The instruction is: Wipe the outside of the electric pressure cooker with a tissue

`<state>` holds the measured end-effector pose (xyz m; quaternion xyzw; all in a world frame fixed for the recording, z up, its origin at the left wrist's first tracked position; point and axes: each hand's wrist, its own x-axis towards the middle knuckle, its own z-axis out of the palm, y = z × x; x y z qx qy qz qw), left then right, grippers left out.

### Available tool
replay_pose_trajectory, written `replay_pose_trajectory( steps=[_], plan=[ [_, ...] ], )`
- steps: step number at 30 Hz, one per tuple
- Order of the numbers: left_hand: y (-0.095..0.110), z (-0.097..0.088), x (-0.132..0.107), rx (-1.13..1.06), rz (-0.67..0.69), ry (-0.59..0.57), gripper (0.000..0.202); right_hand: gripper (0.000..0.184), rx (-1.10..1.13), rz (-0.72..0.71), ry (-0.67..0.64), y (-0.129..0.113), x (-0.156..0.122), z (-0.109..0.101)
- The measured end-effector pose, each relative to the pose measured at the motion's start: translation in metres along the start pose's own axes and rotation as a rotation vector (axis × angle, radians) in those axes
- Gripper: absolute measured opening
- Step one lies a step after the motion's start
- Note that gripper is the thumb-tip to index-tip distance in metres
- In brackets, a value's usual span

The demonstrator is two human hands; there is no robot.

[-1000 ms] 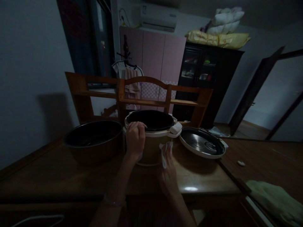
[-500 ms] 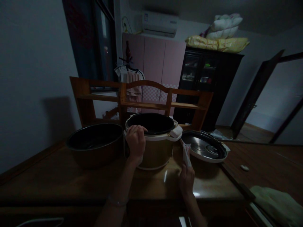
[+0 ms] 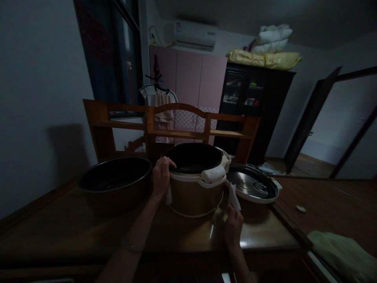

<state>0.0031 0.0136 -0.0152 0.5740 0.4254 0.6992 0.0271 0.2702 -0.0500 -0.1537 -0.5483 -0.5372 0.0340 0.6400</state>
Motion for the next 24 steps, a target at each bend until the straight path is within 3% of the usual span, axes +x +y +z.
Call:
replay_pose_trajectory(
  steps=[5,10,24],
  plan=[
    [0.006,0.014,0.007,0.002,0.022,-0.07,0.055,0.048,-0.046,-0.014,0.047,-0.004,0.001,-0.001],
    [0.011,0.018,0.008,0.016,0.02,-0.081,0.055,0.046,-0.104,-0.035,0.051,-0.001,0.002,-0.002],
    [0.019,0.016,0.002,0.075,0.007,-0.03,0.058,0.046,0.057,0.251,-0.204,-0.001,0.004,0.003]
  ],
)
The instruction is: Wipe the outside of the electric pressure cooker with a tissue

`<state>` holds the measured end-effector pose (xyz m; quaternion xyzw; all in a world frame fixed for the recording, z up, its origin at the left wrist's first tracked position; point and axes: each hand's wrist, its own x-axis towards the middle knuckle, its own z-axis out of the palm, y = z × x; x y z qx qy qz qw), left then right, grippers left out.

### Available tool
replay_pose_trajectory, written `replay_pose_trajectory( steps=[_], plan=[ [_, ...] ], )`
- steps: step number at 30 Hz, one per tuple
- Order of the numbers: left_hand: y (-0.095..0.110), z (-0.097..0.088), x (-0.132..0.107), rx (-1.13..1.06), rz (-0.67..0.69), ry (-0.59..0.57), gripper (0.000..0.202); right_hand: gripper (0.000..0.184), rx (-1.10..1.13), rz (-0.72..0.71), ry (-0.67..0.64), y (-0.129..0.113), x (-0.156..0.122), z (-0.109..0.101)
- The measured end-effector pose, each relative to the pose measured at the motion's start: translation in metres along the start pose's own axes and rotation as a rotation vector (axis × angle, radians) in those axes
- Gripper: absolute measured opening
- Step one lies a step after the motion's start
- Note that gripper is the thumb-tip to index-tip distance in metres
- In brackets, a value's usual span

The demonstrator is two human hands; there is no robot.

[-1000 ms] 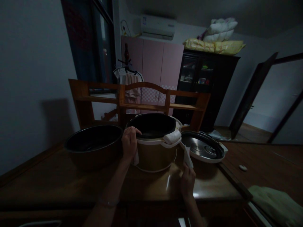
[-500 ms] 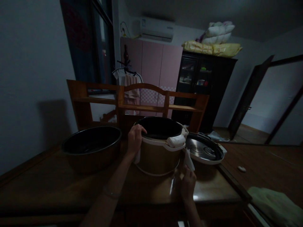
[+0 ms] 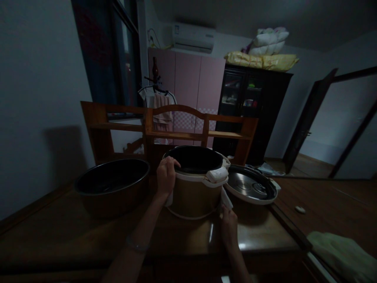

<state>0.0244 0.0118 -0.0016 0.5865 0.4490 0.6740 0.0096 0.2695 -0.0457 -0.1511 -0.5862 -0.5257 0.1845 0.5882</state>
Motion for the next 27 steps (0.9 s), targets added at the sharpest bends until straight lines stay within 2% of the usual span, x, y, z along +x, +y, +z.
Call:
replay_pose_trajectory(
  steps=[7,13,18,23,27],
  plan=[
    [0.003,-0.003,-0.001,0.047,0.037,0.002,0.057,0.047,0.036,-0.021,-0.101,-0.011,-0.001,-0.001],
    [0.0,-0.001,0.002,0.033,0.048,-0.006,0.055,0.046,-0.016,-0.051,-0.128,-0.01,-0.002,-0.001],
    [-0.017,-0.008,0.01,0.009,0.065,-0.04,0.05,0.049,-0.053,-0.098,-0.102,-0.008,-0.005,-0.001],
    [-0.04,-0.023,0.027,-0.057,-0.004,-0.071,0.049,0.05,-0.065,-0.123,-0.04,-0.007,-0.011,-0.001],
    [-0.045,-0.029,0.033,-0.056,-0.017,-0.104,0.051,0.057,-0.04,-0.111,-0.01,-0.006,-0.011,-0.002]
  ],
)
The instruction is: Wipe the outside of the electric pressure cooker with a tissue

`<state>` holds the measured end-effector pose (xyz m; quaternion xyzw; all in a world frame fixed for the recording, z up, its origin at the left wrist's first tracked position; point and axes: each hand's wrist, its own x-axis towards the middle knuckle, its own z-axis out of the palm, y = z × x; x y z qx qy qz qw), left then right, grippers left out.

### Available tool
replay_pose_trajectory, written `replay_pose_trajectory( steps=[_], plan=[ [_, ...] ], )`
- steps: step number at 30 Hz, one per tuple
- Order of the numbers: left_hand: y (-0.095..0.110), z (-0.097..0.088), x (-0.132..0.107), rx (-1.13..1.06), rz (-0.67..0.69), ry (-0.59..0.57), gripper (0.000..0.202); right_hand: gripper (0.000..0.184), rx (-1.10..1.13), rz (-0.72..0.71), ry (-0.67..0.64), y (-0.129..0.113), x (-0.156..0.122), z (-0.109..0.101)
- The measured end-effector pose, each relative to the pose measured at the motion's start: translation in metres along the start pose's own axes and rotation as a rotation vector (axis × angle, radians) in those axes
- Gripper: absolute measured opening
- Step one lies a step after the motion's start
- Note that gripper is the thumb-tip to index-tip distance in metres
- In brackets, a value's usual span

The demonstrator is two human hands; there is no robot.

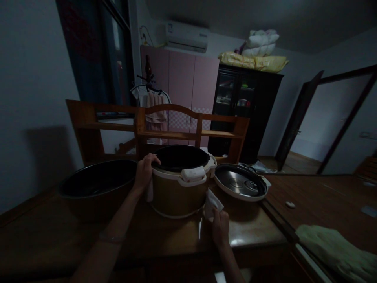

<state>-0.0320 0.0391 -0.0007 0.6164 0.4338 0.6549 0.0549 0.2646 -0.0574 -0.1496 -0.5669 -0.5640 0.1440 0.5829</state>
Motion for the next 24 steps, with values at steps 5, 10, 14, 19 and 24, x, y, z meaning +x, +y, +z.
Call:
replay_pose_trajectory(
  steps=[5,10,14,19,24],
  plan=[
    [0.004,-0.013,0.002,0.0,-0.04,-0.113,0.056,0.065,0.02,0.044,0.025,0.0,0.003,-0.003],
    [0.011,-0.034,0.012,0.048,0.009,-0.354,0.06,0.065,0.002,0.039,0.023,-0.002,0.004,-0.002],
    [0.022,-0.036,0.012,0.129,0.059,-0.419,0.056,0.066,-0.029,0.029,0.044,-0.003,0.005,-0.002],
    [0.025,-0.036,0.0,-0.051,-0.071,-0.242,0.057,0.065,-0.064,0.004,0.038,0.003,0.006,-0.003],
    [0.005,-0.054,-0.027,-0.272,-0.252,0.038,0.061,0.061,-0.071,0.008,0.017,0.012,0.006,-0.003]
  ],
)
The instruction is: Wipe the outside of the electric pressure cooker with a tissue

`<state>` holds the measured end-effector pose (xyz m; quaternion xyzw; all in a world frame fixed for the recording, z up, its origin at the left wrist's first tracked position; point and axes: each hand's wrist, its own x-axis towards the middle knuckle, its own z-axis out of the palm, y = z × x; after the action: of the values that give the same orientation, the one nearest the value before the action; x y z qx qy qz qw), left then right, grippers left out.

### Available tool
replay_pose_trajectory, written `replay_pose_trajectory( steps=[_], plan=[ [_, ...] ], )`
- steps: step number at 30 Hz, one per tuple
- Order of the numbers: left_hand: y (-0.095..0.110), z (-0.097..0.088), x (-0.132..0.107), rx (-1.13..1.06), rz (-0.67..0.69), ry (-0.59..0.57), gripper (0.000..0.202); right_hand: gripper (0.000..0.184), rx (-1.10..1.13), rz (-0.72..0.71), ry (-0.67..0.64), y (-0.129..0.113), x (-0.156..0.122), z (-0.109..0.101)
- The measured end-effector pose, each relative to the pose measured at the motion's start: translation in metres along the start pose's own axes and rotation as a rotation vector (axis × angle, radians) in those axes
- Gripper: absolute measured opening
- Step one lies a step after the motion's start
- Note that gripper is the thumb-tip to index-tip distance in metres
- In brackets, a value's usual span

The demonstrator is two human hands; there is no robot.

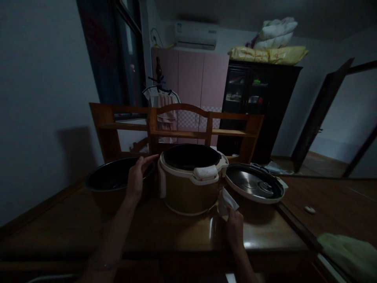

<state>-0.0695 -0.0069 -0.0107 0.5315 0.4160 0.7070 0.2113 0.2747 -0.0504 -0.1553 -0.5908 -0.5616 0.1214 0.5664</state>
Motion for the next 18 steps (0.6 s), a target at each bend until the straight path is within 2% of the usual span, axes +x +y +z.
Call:
replay_pose_trajectory(
  steps=[4,9,13,18],
  plan=[
    [-0.016,-0.011,-0.037,0.285,-0.023,0.096,0.04,0.061,0.024,0.014,-0.034,0.002,0.001,0.0],
    [-0.025,0.003,-0.077,0.408,0.029,0.045,0.036,0.063,0.059,0.054,-0.074,0.0,0.001,-0.001],
    [-0.024,0.012,-0.084,0.425,0.087,0.091,0.035,0.062,0.032,0.042,-0.087,0.0,0.001,-0.001],
    [-0.019,0.009,-0.074,0.463,0.089,0.188,0.031,0.061,0.009,0.077,-0.101,0.002,0.001,-0.002]
  ],
)
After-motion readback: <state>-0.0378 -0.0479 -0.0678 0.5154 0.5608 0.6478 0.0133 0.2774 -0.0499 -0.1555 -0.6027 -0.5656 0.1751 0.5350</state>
